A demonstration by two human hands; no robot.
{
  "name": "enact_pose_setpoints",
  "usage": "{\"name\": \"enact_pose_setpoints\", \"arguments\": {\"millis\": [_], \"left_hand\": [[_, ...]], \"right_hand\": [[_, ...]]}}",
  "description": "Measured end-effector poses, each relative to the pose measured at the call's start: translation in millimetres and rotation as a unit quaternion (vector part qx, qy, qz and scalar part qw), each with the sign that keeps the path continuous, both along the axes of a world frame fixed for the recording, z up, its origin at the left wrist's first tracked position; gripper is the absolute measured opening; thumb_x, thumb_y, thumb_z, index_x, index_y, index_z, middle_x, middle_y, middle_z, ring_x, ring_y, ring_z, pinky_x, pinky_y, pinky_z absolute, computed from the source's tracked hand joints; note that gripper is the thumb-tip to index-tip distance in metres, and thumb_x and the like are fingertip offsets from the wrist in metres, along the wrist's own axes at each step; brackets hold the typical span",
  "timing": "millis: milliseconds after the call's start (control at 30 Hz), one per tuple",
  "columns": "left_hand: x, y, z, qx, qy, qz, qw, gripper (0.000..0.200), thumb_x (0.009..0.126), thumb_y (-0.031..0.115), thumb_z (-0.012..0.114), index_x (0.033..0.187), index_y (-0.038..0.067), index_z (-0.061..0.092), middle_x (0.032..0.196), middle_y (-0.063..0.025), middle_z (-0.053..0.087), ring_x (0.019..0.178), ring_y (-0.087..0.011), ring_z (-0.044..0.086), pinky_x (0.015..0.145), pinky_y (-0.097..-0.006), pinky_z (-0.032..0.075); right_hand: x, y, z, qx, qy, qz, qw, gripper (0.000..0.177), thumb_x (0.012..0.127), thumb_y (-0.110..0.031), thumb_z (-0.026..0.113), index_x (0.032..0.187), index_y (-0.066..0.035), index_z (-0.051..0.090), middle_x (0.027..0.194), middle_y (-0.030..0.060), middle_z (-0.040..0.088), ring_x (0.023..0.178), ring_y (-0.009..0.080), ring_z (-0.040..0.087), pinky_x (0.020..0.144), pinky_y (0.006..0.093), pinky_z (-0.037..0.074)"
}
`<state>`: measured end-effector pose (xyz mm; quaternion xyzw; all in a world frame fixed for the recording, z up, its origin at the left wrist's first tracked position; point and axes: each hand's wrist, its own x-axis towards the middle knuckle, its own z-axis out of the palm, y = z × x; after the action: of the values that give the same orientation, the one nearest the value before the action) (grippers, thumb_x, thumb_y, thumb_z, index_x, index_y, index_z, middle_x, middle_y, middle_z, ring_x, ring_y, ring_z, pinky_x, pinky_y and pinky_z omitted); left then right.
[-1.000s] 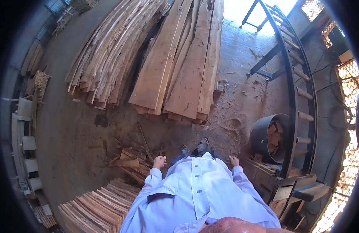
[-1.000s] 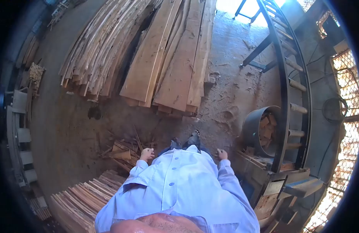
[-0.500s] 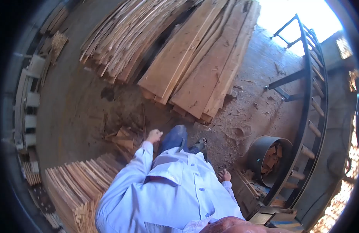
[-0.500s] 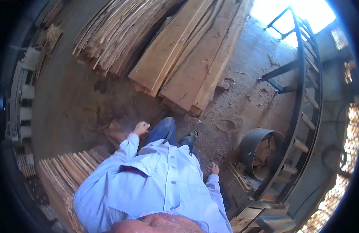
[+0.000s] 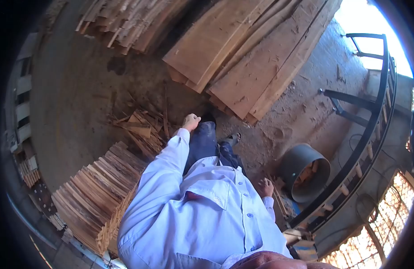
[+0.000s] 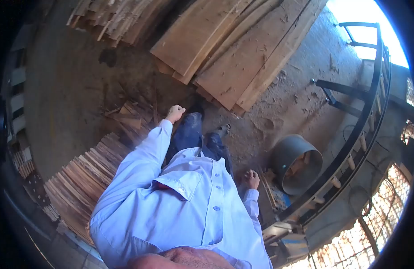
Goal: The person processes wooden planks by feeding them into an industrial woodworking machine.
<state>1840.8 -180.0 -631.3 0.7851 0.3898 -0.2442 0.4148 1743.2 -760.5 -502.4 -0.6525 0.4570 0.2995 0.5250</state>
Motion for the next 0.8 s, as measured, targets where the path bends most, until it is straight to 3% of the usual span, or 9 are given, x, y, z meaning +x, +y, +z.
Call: {"name": "enact_pose_setpoints", "arguments": {"millis": [100, 200, 300, 367, 400, 500, 600, 700, 800], "left_hand": [[32.0, 6.7, -17.1, -0.047, -0.014, -0.007, 0.999, 0.037, 0.087, 0.039, 0.073, 0.100, 0.004, 0.073, 0.105, -0.0187, 0.074, 0.103, -0.0352, 0.070, 0.091, -0.0442, 0.053], [67.4, 11.9, -63.8, -0.154, -0.008, 0.105, 0.982, 0.038, 0.091, 0.038, 0.070, 0.104, 0.002, 0.072, 0.107, -0.0176, 0.074, 0.106, -0.0321, 0.069, 0.091, -0.0431, 0.054], [114.0, 7.8, -95.7, -0.330, 0.013, 0.246, 0.911, 0.049, 0.095, 0.039, 0.067, 0.121, -0.003, 0.064, 0.124, -0.0227, 0.066, 0.117, -0.0344, 0.063, 0.098, -0.0442, 0.052], [141.9, -0.7, -104.5, -0.385, -0.008, 0.346, 0.856, 0.061, 0.097, 0.040, 0.065, 0.134, -0.007, 0.054, 0.138, -0.0278, 0.056, 0.127, -0.0381, 0.057, 0.105, -0.0463, 0.049], [151.1, -3.9, -120.8, -0.418, 0.012, 0.360, 0.834, 0.074, 0.098, 0.040, 0.064, 0.147, -0.009, 0.037, 0.149, -0.0330, 0.042, 0.135, -0.0429, 0.048, 0.113, -0.0492, 0.043], [171.3, -27.3, -160.1, -0.430, 0.082, 0.434, 0.788, 0.080, 0.098, 0.041, 0.064, 0.152, -0.007, 0.030, 0.152, -0.0351, 0.037, 0.140, -0.0456, 0.043, 0.114, -0.0521, 0.040], [178.4, -58.8, -180.7, -0.446, 0.154, 0.443, 0.762, 0.090, 0.097, 0.044, 0.065, 0.157, -0.004, 0.018, 0.158, -0.0362, 0.024, 0.144, -0.0492, 0.035, 0.115, -0.0573, 0.035], [169.7, -93.1, -188.4, -0.477, 0.146, 0.445, 0.744, 0.098, 0.095, 0.047, 0.066, 0.159, -0.002, 0.010, 0.161, -0.0354, 0.014, 0.146, -0.0513, 0.029, 0.116, -0.0607, 0.032], [164.1, -116.4, -187.3, -0.501, 0.145, 0.440, 0.731, 0.100, 0.093, 0.051, 0.068, 0.159, 0.000, 0.013, 0.162, -0.0321, 0.015, 0.148, -0.0479, 0.025, 0.118, -0.0596, 0.029]], "right_hand": [[28.5, 48.8, 33.0, -0.043, 0.005, 0.054, 0.998, 0.034, 0.102, -0.030, 0.063, 0.124, -0.005, 0.061, 0.106, 0.0111, 0.072, 0.082, 0.0197, 0.070, 0.067, 0.0329, 0.057], [46.1, 103.0, 48.9, -0.039, -0.001, 0.081, 0.996, 0.037, 0.102, -0.031, 0.063, 0.127, -0.004, 0.061, 0.108, 0.0104, 0.072, 0.084, 0.0175, 0.070, 0.069, 0.0298, 0.056], [58.0, 152.3, 56.7, -0.021, 0.006, 0.076, 0.997, 0.036, 0.103, -0.028, 0.062, 0.129, -0.004, 0.061, 0.110, 0.0098, 0.071, 0.089, 0.0154, 0.070, 0.076, 0.0280, 0.056], [56.0, 175.7, 55.9, -0.011, 0.025, 0.068, 0.997, 0.037, 0.103, -0.028, 0.061, 0.130, -0.003, 0.060, 0.112, 0.0096, 0.071, 0.091, 0.0152, 0.069, 0.079, 0.0275, 0.055], [52.4, 185.2, 54.2, -0.011, 0.033, 0.059, 0.998, 0.038, 0.103, -0.027, 0.061, 0.131, -0.001, 0.059, 0.113, 0.0096, 0.070, 0.092, 0.0151, 0.069, 0.080, 0.0279, 0.055], [37.1, 203.4, 49.5, 0.004, 0.049, 0.041, 0.998, 0.038, 0.103, -0.026, 0.061, 0.129, 0.001, 0.060, 0.112, 0.0093, 0.070, 0.093, 0.0150, 0.069, 0.081, 0.0289, 0.056], [21.4, 208.6, 45.8, -0.014, 0.079, 0.038, 0.996, 0.037, 0.103, -0.026, 0.061, 0.128, 0.001, 0.060, 0.112, 0.0089, 0.071, 0.094, 0.0152, 0.069, 0.080, 0.0283, 0.056], [8.6, 206.4, 44.2, -0.018, 0.098, 0.000, 0.995, 0.037, 0.103, -0.027, 0.062, 0.128, 0.001, 0.061, 0.112, 0.0080, 0.070, 0.093, 0.0147, 0.069, 0.080, 0.0273, 0.055], [5.4, 205.9, 39.6, -0.021, 0.101, -0.013, 0.995, 0.038, 0.103, -0.029, 0.062, 0.128, 0.000, 0.061, 0.113, 0.0077, 0.070, 0.093, 0.0143, 0.068, 0.079, 0.0268, 0.054]]}}
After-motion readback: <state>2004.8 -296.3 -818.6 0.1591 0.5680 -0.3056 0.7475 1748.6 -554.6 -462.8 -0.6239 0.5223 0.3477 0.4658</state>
